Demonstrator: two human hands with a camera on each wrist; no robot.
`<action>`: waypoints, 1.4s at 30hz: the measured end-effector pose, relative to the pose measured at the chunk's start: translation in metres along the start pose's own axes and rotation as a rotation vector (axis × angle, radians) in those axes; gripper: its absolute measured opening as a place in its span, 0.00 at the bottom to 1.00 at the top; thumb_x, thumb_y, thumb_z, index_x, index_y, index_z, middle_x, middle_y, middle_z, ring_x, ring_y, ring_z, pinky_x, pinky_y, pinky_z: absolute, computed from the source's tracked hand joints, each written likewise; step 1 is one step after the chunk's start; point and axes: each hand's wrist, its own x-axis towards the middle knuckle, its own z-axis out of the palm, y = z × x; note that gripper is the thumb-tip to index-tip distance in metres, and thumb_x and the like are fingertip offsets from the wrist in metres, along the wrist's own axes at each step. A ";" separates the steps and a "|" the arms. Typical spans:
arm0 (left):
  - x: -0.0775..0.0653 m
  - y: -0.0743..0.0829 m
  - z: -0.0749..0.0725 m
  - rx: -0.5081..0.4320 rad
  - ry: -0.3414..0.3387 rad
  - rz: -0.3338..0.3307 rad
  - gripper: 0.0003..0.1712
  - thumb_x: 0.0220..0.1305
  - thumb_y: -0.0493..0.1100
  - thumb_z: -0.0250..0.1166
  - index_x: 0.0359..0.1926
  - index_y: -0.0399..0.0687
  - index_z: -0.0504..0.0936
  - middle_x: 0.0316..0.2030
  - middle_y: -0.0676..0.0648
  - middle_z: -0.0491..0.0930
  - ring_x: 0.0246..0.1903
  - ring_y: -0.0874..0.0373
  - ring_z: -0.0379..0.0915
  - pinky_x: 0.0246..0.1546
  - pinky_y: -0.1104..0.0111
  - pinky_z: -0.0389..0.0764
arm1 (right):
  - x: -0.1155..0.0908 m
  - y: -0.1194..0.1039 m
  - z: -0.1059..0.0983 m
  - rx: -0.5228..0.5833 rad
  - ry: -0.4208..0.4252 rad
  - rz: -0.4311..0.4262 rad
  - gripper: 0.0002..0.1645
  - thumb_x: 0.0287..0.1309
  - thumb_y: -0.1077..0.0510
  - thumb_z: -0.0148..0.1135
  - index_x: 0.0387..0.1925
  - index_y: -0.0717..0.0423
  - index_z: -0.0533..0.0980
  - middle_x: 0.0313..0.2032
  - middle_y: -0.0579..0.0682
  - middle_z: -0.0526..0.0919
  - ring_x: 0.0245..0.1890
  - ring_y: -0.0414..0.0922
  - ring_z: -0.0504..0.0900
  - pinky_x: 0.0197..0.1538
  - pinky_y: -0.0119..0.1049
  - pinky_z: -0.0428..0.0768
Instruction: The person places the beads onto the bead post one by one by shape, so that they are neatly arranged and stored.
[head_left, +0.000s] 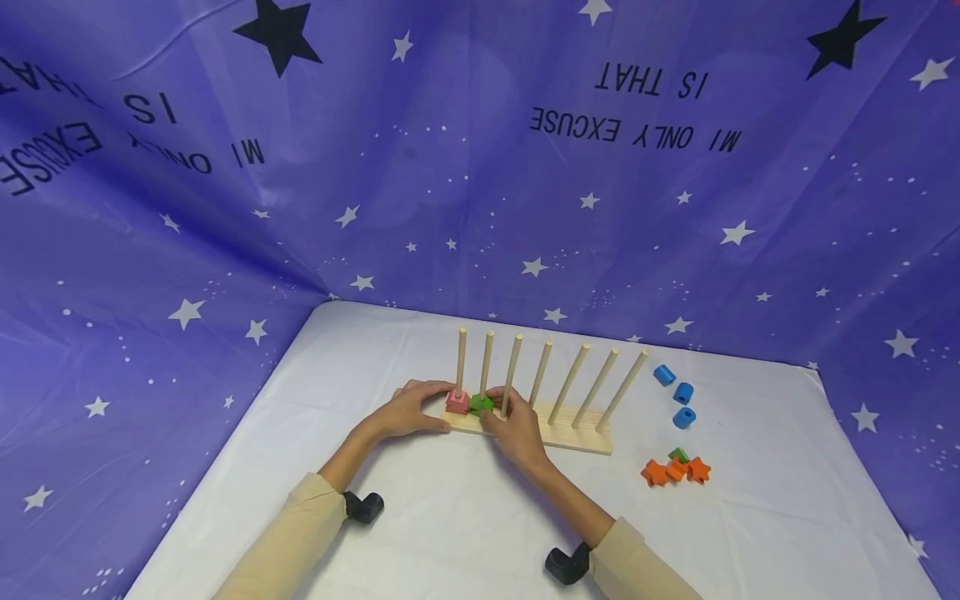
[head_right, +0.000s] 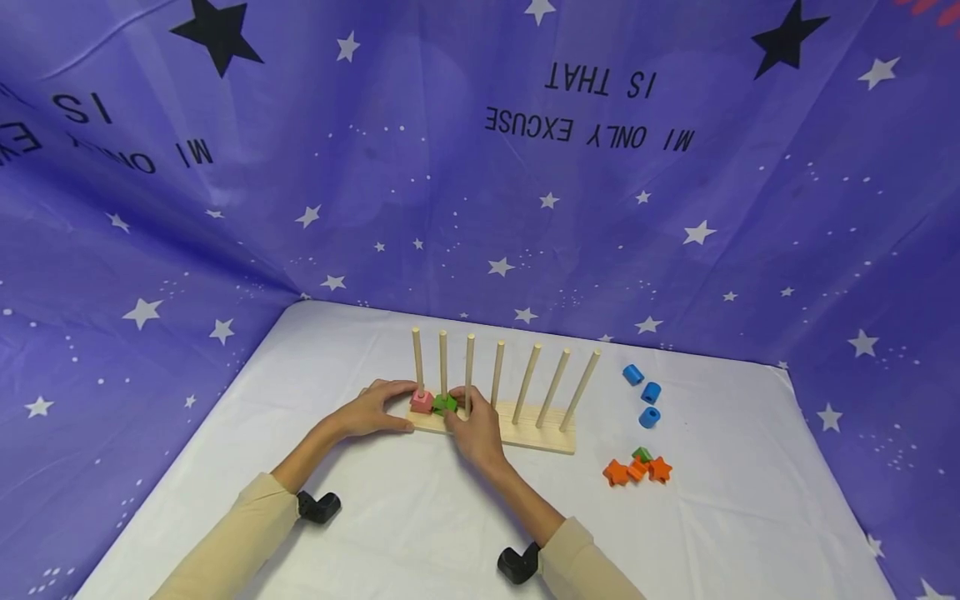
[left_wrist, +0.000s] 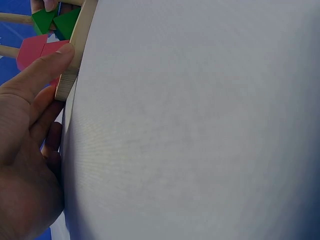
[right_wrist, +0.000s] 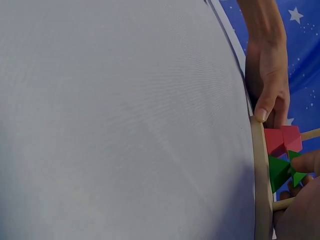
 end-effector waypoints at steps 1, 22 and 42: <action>0.000 0.000 0.000 0.002 -0.002 -0.001 0.43 0.53 0.55 0.76 0.69 0.52 0.73 0.67 0.45 0.71 0.60 0.46 0.63 0.61 0.46 0.60 | -0.001 0.000 -0.001 -0.007 -0.008 0.010 0.19 0.59 0.66 0.66 0.52 0.61 0.77 0.50 0.57 0.84 0.54 0.56 0.81 0.59 0.51 0.75; 0.000 0.000 0.002 -0.003 -0.011 -0.008 0.44 0.53 0.55 0.76 0.70 0.51 0.72 0.68 0.44 0.70 0.62 0.46 0.62 0.63 0.45 0.58 | -0.056 -0.001 -0.109 -0.236 -0.030 0.019 0.09 0.62 0.65 0.67 0.44 0.61 0.84 0.39 0.48 0.87 0.41 0.44 0.85 0.49 0.39 0.81; 0.000 -0.001 0.001 0.004 -0.005 -0.005 0.44 0.53 0.55 0.76 0.70 0.50 0.72 0.68 0.43 0.70 0.62 0.46 0.62 0.64 0.45 0.57 | -0.084 0.054 -0.260 -0.626 0.051 0.221 0.20 0.69 0.61 0.58 0.57 0.69 0.76 0.55 0.73 0.77 0.56 0.71 0.72 0.55 0.67 0.70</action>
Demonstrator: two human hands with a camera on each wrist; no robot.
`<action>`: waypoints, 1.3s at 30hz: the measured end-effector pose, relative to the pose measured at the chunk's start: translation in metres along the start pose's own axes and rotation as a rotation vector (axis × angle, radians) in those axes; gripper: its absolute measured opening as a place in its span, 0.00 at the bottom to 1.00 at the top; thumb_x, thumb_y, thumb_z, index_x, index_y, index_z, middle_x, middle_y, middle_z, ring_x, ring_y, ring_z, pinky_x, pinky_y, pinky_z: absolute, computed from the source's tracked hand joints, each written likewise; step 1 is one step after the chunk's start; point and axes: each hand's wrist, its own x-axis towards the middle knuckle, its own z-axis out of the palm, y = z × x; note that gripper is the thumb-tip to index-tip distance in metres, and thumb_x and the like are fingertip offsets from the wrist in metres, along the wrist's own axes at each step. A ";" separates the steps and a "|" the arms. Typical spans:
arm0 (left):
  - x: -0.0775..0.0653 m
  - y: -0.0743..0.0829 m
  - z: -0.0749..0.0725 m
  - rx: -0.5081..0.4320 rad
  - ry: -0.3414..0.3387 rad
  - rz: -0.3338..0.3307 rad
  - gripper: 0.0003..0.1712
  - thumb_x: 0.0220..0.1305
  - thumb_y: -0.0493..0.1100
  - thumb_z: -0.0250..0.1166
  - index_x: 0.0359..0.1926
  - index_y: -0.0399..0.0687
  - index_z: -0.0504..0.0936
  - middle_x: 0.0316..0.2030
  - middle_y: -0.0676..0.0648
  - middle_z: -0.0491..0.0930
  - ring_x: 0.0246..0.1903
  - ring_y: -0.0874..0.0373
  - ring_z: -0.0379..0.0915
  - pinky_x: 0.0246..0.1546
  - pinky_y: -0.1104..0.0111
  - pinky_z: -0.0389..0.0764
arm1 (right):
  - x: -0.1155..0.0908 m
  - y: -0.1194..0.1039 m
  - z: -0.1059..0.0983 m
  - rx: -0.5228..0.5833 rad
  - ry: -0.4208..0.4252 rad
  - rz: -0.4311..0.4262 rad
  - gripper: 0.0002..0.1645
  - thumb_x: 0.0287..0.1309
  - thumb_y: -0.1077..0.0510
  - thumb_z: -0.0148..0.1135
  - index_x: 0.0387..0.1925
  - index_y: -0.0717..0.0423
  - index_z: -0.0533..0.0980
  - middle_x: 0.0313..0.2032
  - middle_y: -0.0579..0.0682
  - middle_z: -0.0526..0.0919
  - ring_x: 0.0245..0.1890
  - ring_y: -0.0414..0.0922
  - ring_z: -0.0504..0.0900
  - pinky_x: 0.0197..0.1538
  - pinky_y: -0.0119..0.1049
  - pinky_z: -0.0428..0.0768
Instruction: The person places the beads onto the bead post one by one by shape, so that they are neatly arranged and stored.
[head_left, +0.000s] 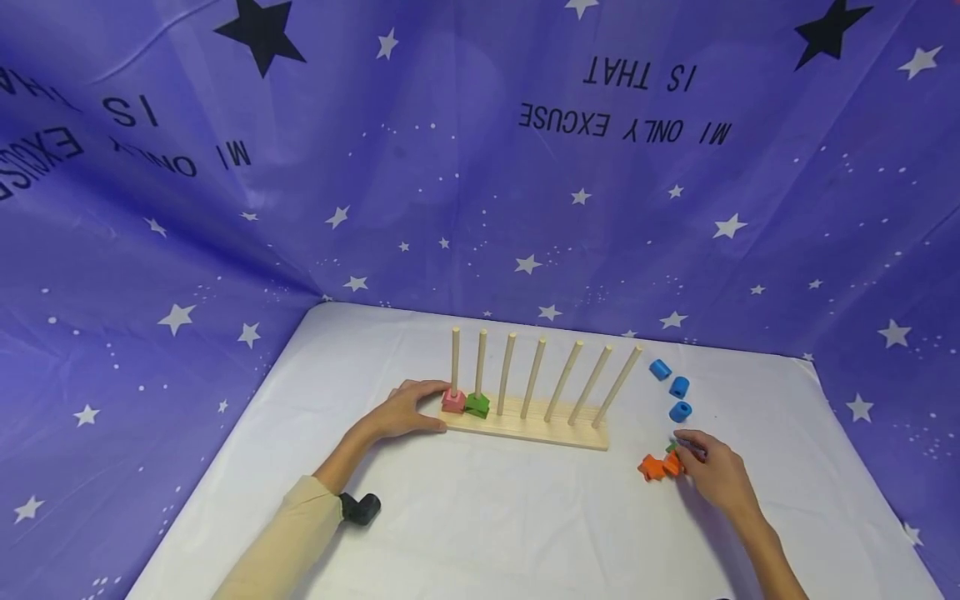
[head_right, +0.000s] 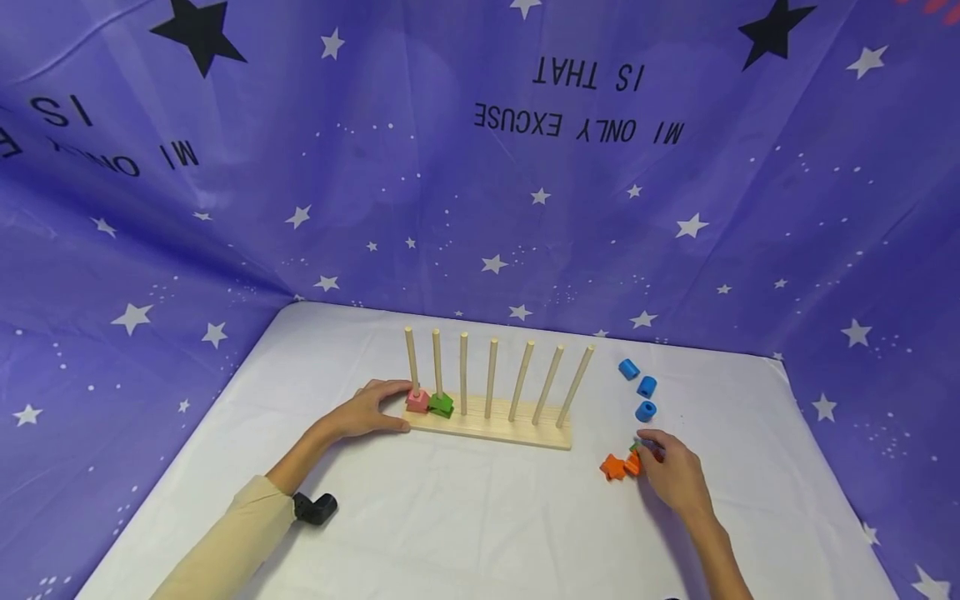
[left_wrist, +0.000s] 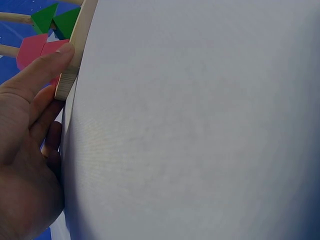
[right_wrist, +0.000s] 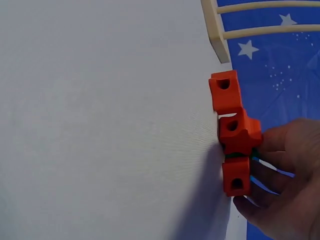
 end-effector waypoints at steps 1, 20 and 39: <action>0.001 0.001 0.000 -0.001 -0.001 0.001 0.44 0.53 0.55 0.76 0.70 0.50 0.72 0.68 0.44 0.70 0.62 0.46 0.62 0.64 0.45 0.57 | 0.000 0.002 0.000 0.001 -0.006 -0.003 0.19 0.69 0.62 0.57 0.57 0.69 0.76 0.54 0.72 0.78 0.55 0.70 0.74 0.55 0.66 0.71; 0.004 0.003 0.004 -0.019 -0.009 -0.002 0.45 0.53 0.55 0.77 0.70 0.48 0.72 0.67 0.43 0.70 0.62 0.46 0.62 0.64 0.44 0.59 | 0.006 0.015 -0.012 0.020 -0.141 0.061 0.22 0.65 0.62 0.61 0.59 0.64 0.76 0.55 0.69 0.78 0.50 0.64 0.79 0.47 0.56 0.81; -0.001 0.001 0.003 -0.026 0.010 0.000 0.44 0.53 0.54 0.77 0.69 0.46 0.72 0.67 0.41 0.70 0.63 0.42 0.61 0.63 0.41 0.60 | 0.001 -0.002 -0.022 0.070 0.241 -0.088 0.17 0.61 0.63 0.67 0.51 0.64 0.79 0.40 0.59 0.85 0.41 0.56 0.84 0.43 0.23 0.78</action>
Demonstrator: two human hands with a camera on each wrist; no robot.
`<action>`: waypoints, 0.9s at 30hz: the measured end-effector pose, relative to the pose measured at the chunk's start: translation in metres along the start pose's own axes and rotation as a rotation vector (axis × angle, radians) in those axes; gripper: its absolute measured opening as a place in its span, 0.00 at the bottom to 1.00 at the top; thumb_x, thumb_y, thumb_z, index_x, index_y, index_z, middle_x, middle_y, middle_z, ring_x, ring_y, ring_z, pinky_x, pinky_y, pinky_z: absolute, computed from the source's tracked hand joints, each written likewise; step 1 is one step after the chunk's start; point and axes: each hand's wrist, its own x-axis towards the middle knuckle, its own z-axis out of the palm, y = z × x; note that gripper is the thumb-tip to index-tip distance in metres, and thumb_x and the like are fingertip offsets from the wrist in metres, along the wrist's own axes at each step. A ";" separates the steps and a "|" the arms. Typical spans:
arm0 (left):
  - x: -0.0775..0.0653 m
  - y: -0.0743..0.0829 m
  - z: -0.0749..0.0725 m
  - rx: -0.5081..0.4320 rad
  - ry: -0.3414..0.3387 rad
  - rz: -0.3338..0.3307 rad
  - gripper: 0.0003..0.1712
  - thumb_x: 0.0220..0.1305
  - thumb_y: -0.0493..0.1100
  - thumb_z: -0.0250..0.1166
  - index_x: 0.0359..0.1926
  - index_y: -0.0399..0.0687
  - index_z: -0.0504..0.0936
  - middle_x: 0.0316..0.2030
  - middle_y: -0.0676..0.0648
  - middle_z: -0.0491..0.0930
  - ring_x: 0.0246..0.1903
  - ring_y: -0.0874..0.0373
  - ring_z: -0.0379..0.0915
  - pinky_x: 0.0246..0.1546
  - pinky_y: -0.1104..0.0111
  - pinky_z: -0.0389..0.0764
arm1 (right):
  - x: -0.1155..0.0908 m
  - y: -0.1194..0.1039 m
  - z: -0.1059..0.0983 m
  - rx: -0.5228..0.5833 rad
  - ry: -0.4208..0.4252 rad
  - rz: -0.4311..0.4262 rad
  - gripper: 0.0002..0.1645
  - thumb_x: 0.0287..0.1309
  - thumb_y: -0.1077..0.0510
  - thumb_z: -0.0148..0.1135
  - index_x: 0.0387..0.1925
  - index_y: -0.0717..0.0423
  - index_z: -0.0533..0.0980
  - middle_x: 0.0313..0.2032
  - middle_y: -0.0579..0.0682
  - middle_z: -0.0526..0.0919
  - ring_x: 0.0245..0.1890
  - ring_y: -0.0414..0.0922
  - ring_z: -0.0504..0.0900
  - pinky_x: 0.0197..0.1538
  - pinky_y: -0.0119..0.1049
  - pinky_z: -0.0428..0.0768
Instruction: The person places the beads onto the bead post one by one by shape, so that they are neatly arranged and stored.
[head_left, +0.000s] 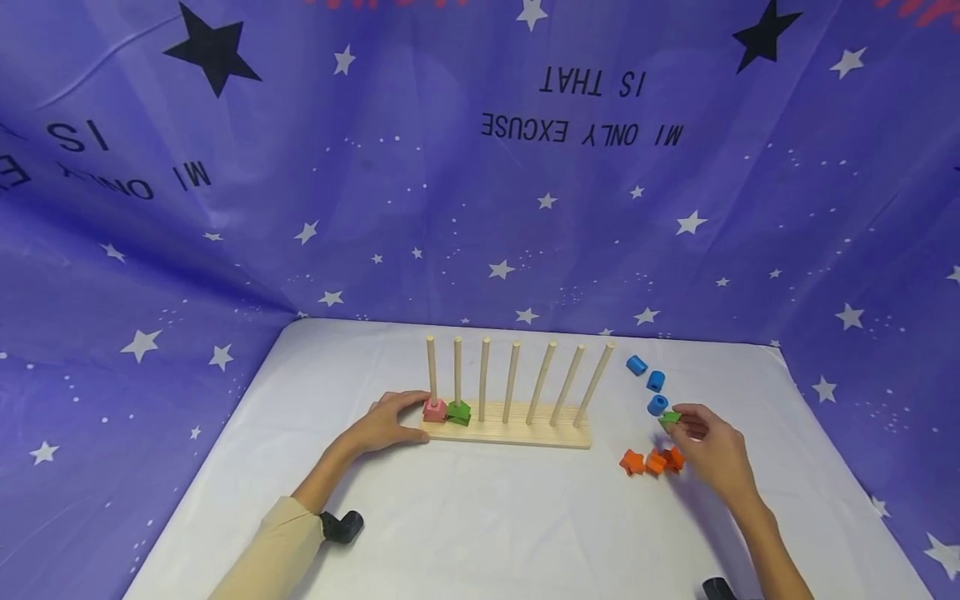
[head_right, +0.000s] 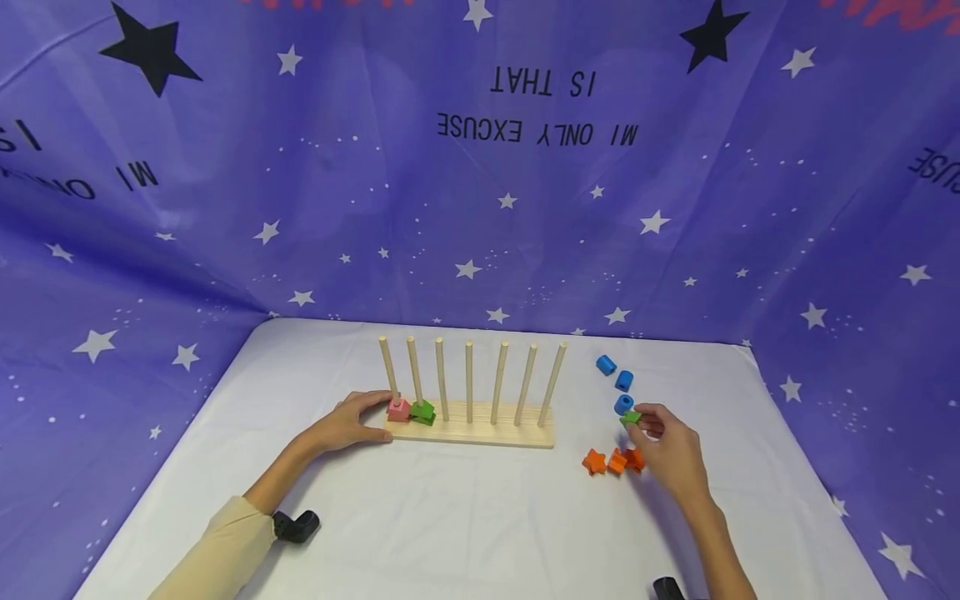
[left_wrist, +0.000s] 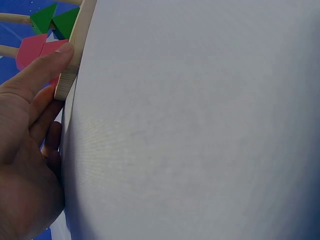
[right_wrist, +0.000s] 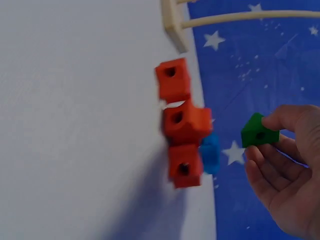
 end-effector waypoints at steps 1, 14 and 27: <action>0.000 0.000 0.000 0.000 0.001 0.001 0.44 0.53 0.54 0.77 0.69 0.46 0.72 0.67 0.41 0.70 0.63 0.42 0.61 0.63 0.41 0.60 | 0.000 -0.004 -0.002 0.014 0.018 -0.016 0.18 0.60 0.64 0.67 0.52 0.64 0.79 0.40 0.59 0.86 0.41 0.55 0.84 0.41 0.18 0.75; -0.001 -0.003 0.000 0.002 -0.006 -0.002 0.45 0.53 0.55 0.76 0.69 0.47 0.72 0.67 0.41 0.70 0.63 0.43 0.60 0.63 0.41 0.60 | 0.005 -0.090 -0.017 0.475 -0.049 -0.137 0.18 0.60 0.71 0.65 0.52 0.70 0.76 0.45 0.50 0.82 0.44 0.34 0.83 0.47 0.25 0.78; 0.000 -0.002 -0.001 -0.008 -0.008 -0.002 0.45 0.53 0.55 0.76 0.69 0.48 0.72 0.67 0.42 0.70 0.63 0.43 0.61 0.63 0.41 0.60 | 0.027 -0.196 0.009 0.690 -0.175 -0.307 0.18 0.57 0.75 0.65 0.49 0.70 0.76 0.47 0.61 0.81 0.48 0.42 0.82 0.54 0.32 0.78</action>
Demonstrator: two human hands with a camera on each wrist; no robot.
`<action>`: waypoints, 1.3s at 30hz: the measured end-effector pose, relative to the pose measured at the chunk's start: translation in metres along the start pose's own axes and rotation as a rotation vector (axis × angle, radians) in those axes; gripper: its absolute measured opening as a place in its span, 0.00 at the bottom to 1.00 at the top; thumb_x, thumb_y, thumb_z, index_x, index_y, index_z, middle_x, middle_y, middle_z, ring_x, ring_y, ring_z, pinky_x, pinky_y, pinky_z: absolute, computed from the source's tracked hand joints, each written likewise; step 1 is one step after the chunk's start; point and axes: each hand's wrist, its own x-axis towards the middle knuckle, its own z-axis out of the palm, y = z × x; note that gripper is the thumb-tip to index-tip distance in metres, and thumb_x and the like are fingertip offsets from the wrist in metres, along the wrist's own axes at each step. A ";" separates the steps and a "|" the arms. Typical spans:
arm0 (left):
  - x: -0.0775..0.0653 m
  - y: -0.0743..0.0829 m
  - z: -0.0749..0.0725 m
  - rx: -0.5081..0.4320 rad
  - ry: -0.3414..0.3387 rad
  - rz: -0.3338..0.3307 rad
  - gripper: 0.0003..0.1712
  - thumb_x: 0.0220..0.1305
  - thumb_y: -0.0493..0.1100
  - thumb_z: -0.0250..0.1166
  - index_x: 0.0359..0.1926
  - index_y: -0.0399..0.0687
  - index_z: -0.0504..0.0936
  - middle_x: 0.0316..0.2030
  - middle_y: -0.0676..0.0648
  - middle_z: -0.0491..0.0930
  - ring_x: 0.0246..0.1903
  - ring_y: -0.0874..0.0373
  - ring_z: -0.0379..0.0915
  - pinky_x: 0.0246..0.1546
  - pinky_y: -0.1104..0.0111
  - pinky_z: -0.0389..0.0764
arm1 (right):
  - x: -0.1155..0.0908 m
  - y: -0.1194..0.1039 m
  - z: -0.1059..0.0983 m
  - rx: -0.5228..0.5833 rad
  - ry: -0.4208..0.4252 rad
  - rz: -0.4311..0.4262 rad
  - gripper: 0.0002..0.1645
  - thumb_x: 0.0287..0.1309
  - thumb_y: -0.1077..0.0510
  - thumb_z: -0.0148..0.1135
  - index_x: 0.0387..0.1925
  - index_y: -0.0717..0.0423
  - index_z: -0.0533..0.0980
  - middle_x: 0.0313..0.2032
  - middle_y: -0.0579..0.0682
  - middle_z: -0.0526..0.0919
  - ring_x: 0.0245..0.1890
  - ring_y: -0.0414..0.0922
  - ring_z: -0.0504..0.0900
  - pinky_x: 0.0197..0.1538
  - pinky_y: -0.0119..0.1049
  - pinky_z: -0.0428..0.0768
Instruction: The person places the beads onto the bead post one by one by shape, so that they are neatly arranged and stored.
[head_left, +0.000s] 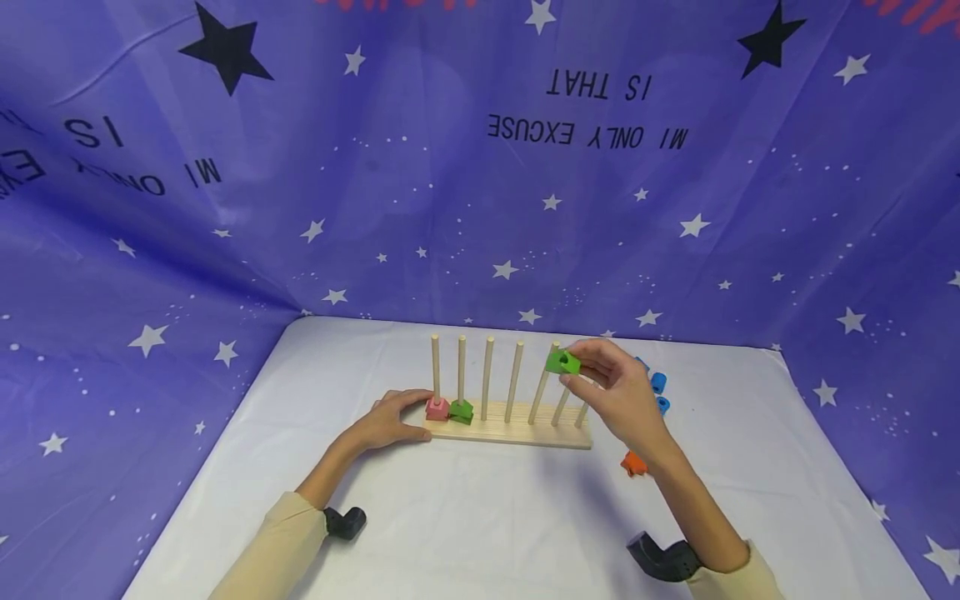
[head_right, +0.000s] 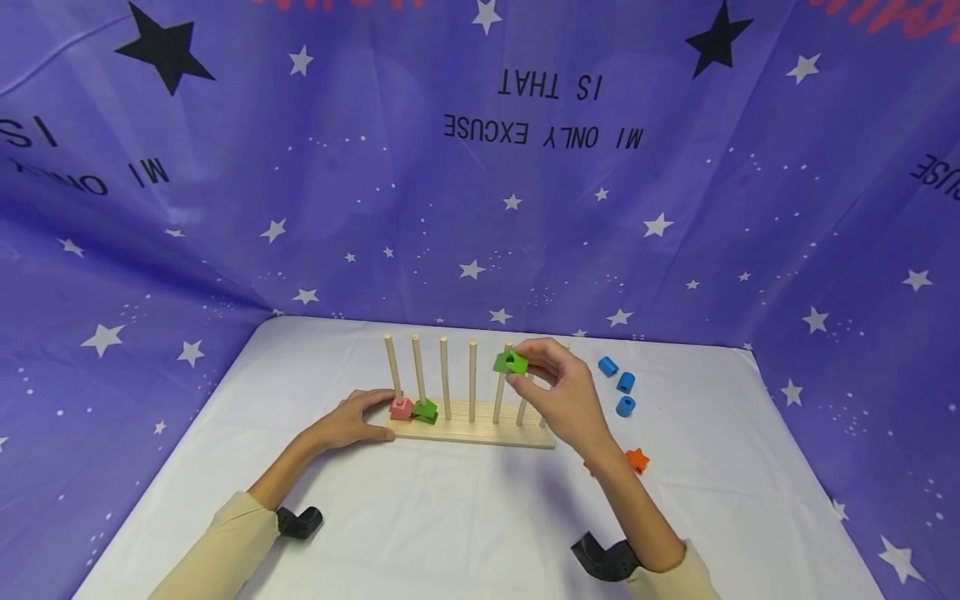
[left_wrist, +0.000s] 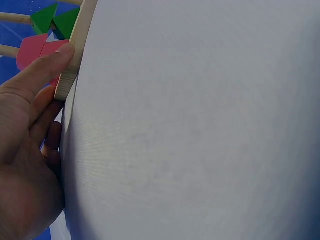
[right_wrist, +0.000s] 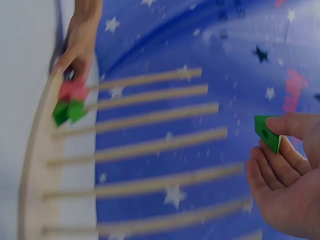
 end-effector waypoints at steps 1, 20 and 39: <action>0.000 0.000 0.000 -0.002 0.000 -0.001 0.45 0.53 0.55 0.76 0.70 0.48 0.72 0.67 0.42 0.70 0.63 0.43 0.61 0.63 0.41 0.60 | 0.004 -0.004 0.007 0.010 -0.010 -0.014 0.18 0.57 0.75 0.65 0.50 0.70 0.76 0.47 0.61 0.81 0.48 0.42 0.82 0.54 0.32 0.78; 0.000 0.003 -0.001 -0.001 0.002 -0.022 0.44 0.53 0.54 0.77 0.69 0.50 0.73 0.67 0.43 0.70 0.63 0.44 0.61 0.62 0.44 0.58 | 0.056 -0.012 0.097 0.005 0.004 -0.071 0.19 0.58 0.71 0.67 0.52 0.68 0.77 0.50 0.61 0.81 0.55 0.53 0.80 0.62 0.39 0.73; 0.002 0.000 0.000 0.029 -0.002 -0.006 0.44 0.54 0.55 0.76 0.70 0.50 0.72 0.68 0.44 0.70 0.62 0.45 0.62 0.62 0.44 0.58 | 0.053 0.020 0.127 0.010 0.089 -0.015 0.18 0.62 0.67 0.65 0.54 0.64 0.76 0.49 0.55 0.81 0.49 0.50 0.82 0.58 0.50 0.76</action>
